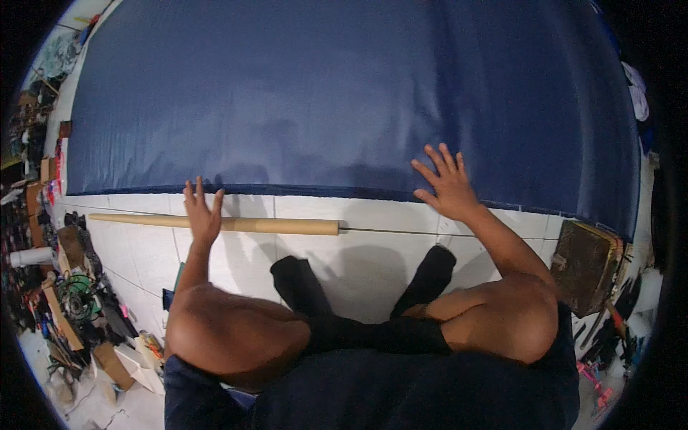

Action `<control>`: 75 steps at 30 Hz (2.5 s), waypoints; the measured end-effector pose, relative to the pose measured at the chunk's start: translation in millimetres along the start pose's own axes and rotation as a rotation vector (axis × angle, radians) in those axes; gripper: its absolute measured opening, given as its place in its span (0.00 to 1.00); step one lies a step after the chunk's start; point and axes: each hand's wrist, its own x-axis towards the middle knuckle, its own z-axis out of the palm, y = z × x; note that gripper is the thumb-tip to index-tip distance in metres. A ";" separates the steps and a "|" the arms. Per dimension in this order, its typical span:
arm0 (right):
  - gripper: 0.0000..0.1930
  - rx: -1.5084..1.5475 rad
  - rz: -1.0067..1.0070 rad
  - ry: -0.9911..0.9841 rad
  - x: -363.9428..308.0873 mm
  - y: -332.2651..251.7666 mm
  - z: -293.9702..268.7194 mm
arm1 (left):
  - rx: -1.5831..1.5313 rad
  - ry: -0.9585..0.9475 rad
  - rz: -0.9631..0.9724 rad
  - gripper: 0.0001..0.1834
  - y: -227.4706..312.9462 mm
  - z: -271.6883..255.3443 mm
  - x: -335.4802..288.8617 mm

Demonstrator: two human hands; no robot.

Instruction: The person spreads a large blue sheet of fabric on the floor, aligns its edges using a weight and a wooden rod, and cuts it into two pieces using shears.

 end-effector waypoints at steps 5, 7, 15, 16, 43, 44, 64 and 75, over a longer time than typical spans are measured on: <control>0.36 0.332 0.135 0.194 -26.3 31.8 11.7 | 0.187 -0.051 -0.066 0.46 -1.5 37.3 24.4; 0.36 0.118 0.298 0.170 -49.6 58.2 23.9 | 0.094 -0.076 -0.052 0.48 -8.8 52.1 22.8; 0.34 0.075 0.837 0.457 -92.3 96.3 34.6 | -0.013 -0.014 -0.083 0.48 -8.5 68.0 18.2; 0.33 0.125 0.860 0.475 -79.9 98.9 34.8 | -0.067 0.033 -0.086 0.47 -21.8 66.9 8.9; 0.32 -0.031 -0.403 0.126 104.4 -152.7 -170.7 | -1.401 0.492 -0.566 0.31 78.8 -27.4 92.7; 0.32 0.006 -0.368 0.099 125.1 -165.2 -164.5 | -1.469 0.487 -0.566 0.32 77.2 -20.7 96.4; 0.27 0.105 0.023 0.319 325.4 -220.9 -86.8 | 0.097 0.252 -0.418 0.48 -40.4 45.0 105.8; 0.26 0.373 0.497 0.216 291.2 -116.4 -99.4 | 0.055 0.247 -0.382 0.46 -45.4 41.7 106.7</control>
